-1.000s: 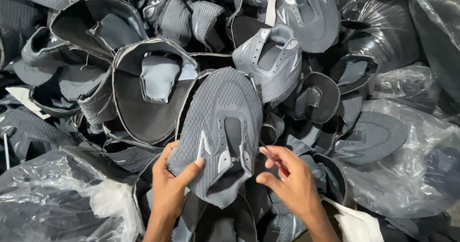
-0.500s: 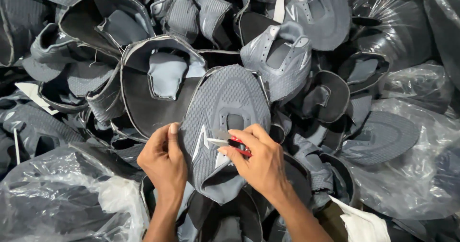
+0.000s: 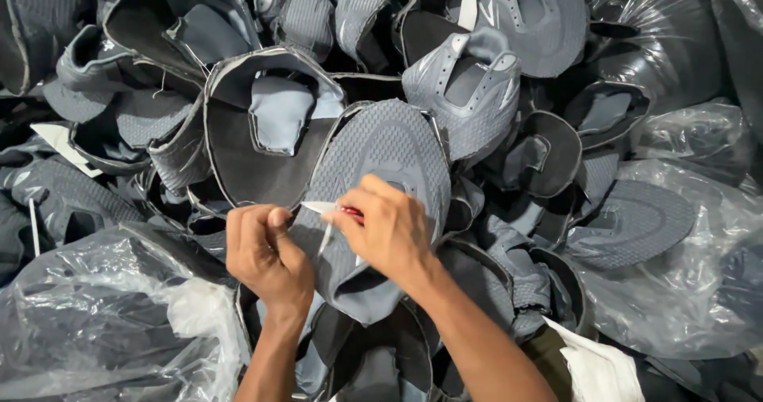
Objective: The person trims excess thread and material from manufactured shoe uppers using snips.
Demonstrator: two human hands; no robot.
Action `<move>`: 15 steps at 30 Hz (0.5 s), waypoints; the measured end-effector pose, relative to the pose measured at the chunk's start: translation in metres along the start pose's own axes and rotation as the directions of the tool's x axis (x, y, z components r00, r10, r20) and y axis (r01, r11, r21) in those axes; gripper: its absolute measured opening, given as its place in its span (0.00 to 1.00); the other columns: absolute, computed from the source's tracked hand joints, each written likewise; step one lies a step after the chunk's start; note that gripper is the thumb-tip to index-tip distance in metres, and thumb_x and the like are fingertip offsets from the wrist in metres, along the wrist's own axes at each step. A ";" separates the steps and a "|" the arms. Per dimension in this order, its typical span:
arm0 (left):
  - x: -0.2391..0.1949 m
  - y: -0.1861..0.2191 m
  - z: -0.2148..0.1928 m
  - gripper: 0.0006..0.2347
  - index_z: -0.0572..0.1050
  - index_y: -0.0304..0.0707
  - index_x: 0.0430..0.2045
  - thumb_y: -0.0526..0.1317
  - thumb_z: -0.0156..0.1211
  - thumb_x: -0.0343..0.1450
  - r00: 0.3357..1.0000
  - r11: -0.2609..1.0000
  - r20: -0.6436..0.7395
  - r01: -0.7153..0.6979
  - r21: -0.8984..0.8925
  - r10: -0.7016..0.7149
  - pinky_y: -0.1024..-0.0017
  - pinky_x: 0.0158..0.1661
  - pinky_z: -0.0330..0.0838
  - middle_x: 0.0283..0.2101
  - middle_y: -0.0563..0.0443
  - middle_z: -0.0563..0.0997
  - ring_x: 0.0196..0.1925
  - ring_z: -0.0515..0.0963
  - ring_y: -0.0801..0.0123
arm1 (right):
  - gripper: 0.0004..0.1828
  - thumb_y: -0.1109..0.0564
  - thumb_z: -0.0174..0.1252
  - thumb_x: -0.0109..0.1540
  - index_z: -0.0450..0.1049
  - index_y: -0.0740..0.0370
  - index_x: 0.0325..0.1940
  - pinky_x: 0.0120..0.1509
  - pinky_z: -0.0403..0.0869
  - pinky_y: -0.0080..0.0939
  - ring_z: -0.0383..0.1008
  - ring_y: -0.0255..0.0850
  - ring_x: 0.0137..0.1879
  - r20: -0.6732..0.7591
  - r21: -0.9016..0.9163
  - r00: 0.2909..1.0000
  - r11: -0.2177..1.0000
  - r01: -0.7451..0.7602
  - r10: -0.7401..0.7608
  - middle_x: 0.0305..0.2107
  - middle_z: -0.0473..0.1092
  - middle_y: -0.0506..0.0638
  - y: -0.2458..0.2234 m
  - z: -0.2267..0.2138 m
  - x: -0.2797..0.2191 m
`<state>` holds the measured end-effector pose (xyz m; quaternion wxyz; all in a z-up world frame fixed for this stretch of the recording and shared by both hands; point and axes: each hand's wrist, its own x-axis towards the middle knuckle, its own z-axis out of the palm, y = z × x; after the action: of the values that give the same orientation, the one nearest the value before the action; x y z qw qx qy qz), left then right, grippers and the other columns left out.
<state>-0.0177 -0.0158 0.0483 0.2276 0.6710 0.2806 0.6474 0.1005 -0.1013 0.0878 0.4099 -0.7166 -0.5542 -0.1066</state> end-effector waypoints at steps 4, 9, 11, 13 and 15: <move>-0.008 -0.030 -0.004 0.08 0.69 0.30 0.31 0.30 0.51 0.81 0.992 0.975 -0.090 0.064 -0.214 -0.085 0.76 0.39 0.68 0.35 0.50 0.72 0.35 0.71 0.72 | 0.12 0.47 0.73 0.55 0.83 0.58 0.31 0.33 0.72 0.45 0.76 0.48 0.30 -0.049 -0.020 0.997 0.998 -0.061 0.060 0.26 0.73 0.50 0.009 -0.006 -0.001; 0.025 -0.004 -0.023 0.08 0.69 0.29 0.49 0.33 0.57 0.79 0.965 0.947 -0.110 0.207 -0.245 -0.239 0.76 0.44 0.69 0.44 0.52 0.74 0.40 0.72 0.77 | 0.15 0.52 0.71 0.57 0.80 0.63 0.41 0.36 0.75 0.35 0.76 0.36 0.33 -0.195 0.225 0.969 0.969 -0.107 0.152 0.32 0.73 0.48 0.038 -0.036 -0.030; 0.024 0.011 -0.023 0.16 0.65 0.29 0.55 0.35 0.57 0.73 0.961 0.934 -0.039 0.254 -0.252 -0.272 0.78 0.39 0.69 0.46 0.54 0.73 0.39 0.70 0.79 | 0.14 0.54 0.70 0.60 0.79 0.64 0.44 0.40 0.76 0.33 0.76 0.33 0.37 -0.246 0.304 0.946 0.944 -0.130 0.210 0.36 0.73 0.46 0.065 -0.031 -0.045; 0.008 0.012 -0.017 0.16 0.74 0.26 0.51 0.37 0.65 0.71 0.924 0.960 0.326 0.252 -0.123 -0.200 0.75 0.32 0.70 0.39 0.51 0.78 0.32 0.72 0.76 | 0.15 0.52 0.67 0.63 0.76 0.65 0.46 0.36 0.69 0.31 0.70 0.29 0.33 -0.294 0.369 0.878 0.893 -0.259 0.377 0.34 0.70 0.42 0.101 -0.015 -0.065; 0.007 0.016 -0.010 0.15 0.77 0.26 0.44 0.41 0.67 0.72 0.792 0.931 0.491 0.336 0.145 -0.362 0.73 0.31 0.69 0.33 0.46 0.78 0.30 0.71 0.73 | 0.15 0.54 0.69 0.64 0.76 0.66 0.47 0.37 0.65 0.30 0.65 0.27 0.34 -0.224 0.501 0.885 0.827 -0.254 0.408 0.33 0.67 0.41 0.121 -0.004 -0.079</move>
<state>-0.0260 -0.0236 0.0650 0.3921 0.7603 0.3453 0.3860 0.1799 -0.1661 -0.0144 0.6637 -0.6584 -0.3546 -0.0145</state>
